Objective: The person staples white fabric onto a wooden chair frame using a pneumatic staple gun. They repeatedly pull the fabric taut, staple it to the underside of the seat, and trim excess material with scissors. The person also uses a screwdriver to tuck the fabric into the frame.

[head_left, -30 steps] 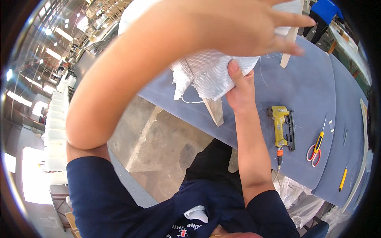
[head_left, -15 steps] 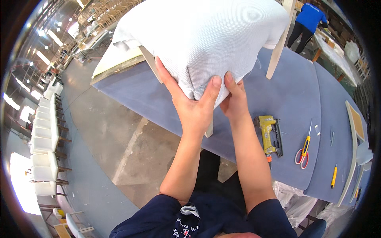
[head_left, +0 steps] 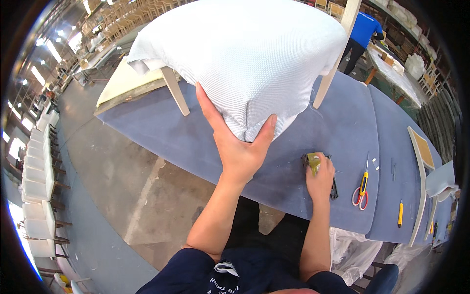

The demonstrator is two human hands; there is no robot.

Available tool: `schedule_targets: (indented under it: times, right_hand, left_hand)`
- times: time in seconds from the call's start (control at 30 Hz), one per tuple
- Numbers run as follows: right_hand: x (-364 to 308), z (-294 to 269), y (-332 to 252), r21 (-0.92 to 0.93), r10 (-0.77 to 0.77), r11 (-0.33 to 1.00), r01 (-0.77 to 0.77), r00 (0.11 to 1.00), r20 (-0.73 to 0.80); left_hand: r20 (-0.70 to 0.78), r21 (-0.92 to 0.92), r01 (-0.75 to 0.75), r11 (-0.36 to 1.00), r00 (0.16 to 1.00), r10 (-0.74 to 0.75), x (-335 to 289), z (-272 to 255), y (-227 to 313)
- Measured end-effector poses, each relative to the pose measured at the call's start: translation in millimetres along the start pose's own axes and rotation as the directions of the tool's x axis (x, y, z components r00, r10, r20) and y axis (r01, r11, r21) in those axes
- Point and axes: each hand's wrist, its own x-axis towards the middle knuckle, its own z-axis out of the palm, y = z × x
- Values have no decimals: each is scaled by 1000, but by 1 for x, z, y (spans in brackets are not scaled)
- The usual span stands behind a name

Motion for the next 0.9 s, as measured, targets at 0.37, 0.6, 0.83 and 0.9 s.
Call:
schedule_targets:
  times: [0.37, 0.6, 0.83, 0.9]
  right_hand:
    - [23, -47, 28, 479, 307, 467, -743, 645, 700]
    - [8, -126, -106, 806, -23, -350, -477, 865, 502]
    - [13, -115, -134, 948, -102, 237, -214, 965, 243]
    - [11, -113, -134, 940, -97, 274, -206, 966, 240]
  left_hand:
    - [11, -77, -6, 997, 1000, 7, 0, 2, -6]
    - [4, -100, -33, 994, 999, 34, -1, 1, -15]
    - [42, 93, -94, 991, 995, 90, -1, -7, -20]
    - [28, 64, -77, 995, 997, 75, -2, -6, -22]
